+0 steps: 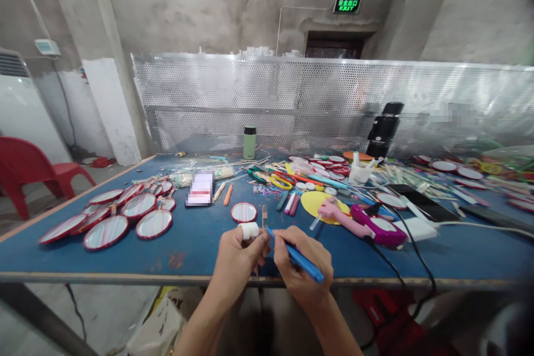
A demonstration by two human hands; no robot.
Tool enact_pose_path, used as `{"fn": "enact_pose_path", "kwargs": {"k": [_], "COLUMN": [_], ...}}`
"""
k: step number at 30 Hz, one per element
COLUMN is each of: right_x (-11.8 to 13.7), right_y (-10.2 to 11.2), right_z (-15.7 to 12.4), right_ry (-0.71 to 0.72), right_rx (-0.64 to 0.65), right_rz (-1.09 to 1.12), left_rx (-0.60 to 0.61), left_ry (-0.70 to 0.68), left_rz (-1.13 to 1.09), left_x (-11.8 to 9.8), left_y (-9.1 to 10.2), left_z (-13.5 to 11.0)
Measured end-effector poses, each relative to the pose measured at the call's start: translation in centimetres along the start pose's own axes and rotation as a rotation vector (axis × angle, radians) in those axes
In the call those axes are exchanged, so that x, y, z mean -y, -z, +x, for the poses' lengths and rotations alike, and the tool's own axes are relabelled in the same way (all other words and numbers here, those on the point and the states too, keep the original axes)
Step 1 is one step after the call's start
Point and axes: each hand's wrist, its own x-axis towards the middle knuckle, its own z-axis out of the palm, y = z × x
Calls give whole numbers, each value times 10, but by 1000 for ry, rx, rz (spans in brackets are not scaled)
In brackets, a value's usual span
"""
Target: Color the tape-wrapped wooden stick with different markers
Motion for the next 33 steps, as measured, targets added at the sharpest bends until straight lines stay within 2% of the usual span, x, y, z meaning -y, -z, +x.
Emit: {"fn": "enact_pose_path", "kwargs": {"k": [15, 33], "right_x": [-1, -1], "right_y": [-1, -1], "right_z": [-1, -2], "right_ry": [-2, 1], "right_rx": [20, -21], "right_rz": [11, 4], "left_rx": [-5, -1], "left_ry": [2, 9], "left_rz": [14, 17], "left_x": [0, -2], "left_y": [0, -1], "left_z": [-2, -2]}}
